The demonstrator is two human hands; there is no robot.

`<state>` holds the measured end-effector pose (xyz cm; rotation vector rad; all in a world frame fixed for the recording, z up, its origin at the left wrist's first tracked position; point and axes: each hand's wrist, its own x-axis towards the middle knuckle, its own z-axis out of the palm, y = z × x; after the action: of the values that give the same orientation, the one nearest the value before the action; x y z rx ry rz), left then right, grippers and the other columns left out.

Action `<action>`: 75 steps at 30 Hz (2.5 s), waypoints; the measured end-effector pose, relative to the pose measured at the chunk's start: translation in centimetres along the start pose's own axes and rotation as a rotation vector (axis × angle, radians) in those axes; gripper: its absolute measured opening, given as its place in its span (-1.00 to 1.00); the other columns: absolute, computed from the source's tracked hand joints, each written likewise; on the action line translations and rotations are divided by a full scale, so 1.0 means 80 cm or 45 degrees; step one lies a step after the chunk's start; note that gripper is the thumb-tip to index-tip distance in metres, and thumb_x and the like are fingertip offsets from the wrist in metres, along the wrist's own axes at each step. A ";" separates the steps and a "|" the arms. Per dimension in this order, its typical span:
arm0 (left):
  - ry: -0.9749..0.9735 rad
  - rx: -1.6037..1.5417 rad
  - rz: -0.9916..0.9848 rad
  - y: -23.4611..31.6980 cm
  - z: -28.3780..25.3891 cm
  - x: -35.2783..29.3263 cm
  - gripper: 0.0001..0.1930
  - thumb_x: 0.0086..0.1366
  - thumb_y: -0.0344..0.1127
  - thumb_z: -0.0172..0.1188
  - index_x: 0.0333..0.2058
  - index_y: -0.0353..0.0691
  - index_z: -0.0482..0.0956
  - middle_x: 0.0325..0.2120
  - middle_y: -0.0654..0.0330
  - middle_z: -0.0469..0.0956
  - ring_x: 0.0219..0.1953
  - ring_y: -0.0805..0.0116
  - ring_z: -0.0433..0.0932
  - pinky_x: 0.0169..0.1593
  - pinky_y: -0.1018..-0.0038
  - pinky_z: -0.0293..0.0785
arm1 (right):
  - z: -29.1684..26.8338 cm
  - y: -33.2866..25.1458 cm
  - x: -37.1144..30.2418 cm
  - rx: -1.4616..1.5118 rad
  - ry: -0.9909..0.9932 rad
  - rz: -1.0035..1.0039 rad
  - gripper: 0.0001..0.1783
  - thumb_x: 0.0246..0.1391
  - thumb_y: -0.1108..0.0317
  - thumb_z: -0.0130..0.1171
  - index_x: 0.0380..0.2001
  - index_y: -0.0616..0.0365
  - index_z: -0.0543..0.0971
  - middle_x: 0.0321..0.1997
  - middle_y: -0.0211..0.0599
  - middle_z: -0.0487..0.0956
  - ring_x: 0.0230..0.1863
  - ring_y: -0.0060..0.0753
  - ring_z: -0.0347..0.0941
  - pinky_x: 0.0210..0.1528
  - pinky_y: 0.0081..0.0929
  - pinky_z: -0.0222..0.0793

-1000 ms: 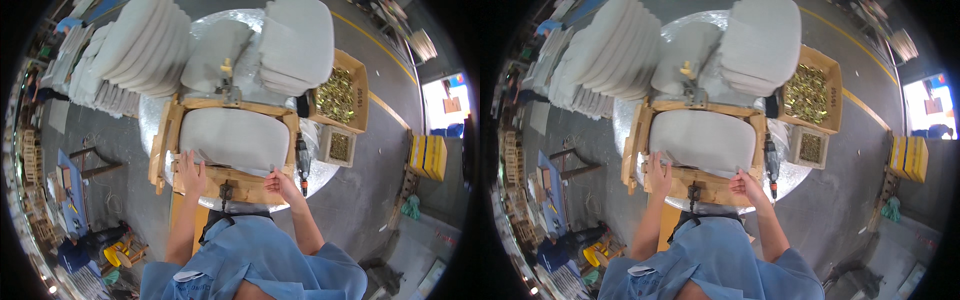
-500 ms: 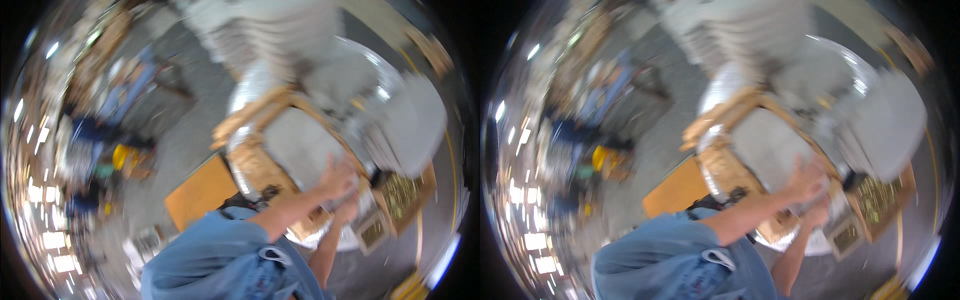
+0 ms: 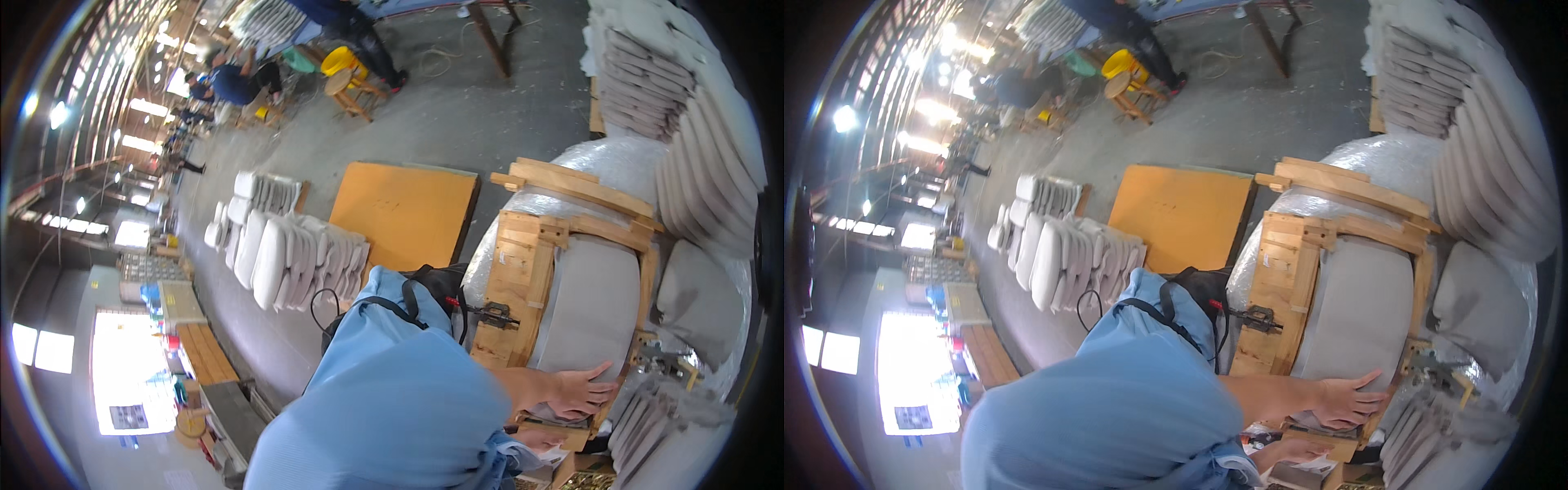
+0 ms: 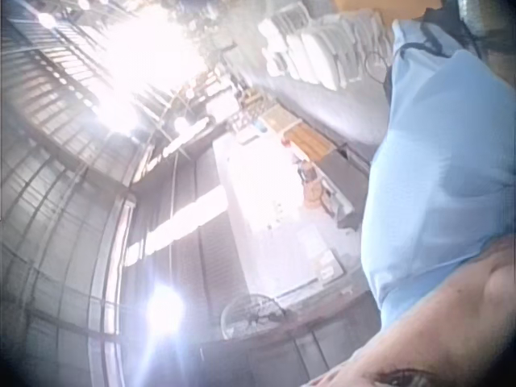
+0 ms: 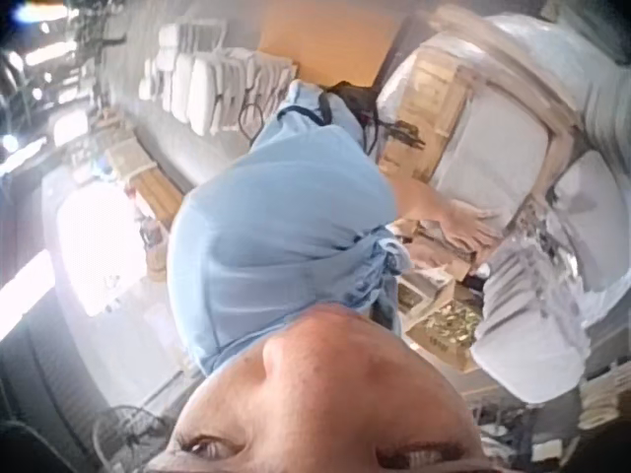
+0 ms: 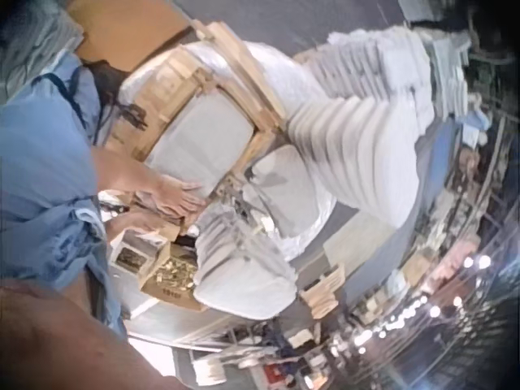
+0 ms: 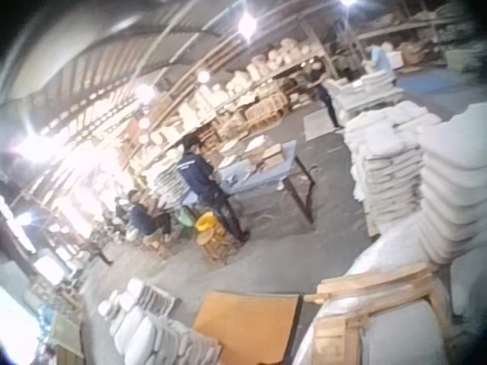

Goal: The person assembles gray fabric cushions by placing them into a wooden jig, securing them with clamps, and using a pneumatic drill to fasten them. The person repeatedly handles cushions, aligns them in the jig, and stacks completed units.

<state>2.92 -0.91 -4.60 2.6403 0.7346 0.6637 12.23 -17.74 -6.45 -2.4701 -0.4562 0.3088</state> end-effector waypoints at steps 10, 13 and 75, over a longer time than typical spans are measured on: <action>-0.292 -0.327 0.103 -0.022 -0.016 0.013 -0.52 0.35 0.01 0.23 0.13 -0.12 0.56 0.44 -0.08 0.32 0.60 -0.15 0.06 0.58 -0.50 -0.40 | 0.013 -0.110 -0.002 0.081 0.119 -0.370 -0.53 0.57 0.10 0.05 0.15 0.35 0.58 0.17 0.16 0.58 0.17 0.17 0.53 0.24 0.07 0.43; -0.241 -0.714 -0.143 -0.061 -0.039 0.008 -0.48 0.34 -0.06 0.25 0.19 -0.19 0.52 0.48 -0.14 0.25 0.61 -0.19 0.04 0.60 -0.40 -0.29 | 0.011 -0.141 0.013 0.099 0.095 -0.537 -0.58 0.56 0.14 0.10 0.11 0.36 0.58 0.13 0.13 0.58 0.15 0.13 0.52 0.23 0.07 0.42; -0.576 0.228 0.302 -0.354 -0.158 0.131 -0.23 0.54 0.29 -0.03 0.55 0.01 0.24 0.56 0.12 0.22 0.63 0.07 0.06 0.67 -0.06 -0.24 | 0.103 -0.180 -0.282 0.248 0.261 -0.022 -0.72 0.29 0.42 0.32 0.02 0.24 0.55 0.02 -0.07 0.63 0.13 0.03 0.51 0.21 -0.15 0.42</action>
<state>-6.94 30.19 -2.15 2.9126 0.3668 0.0399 -14.66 -11.30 -1.79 -2.2766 -0.3431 0.0866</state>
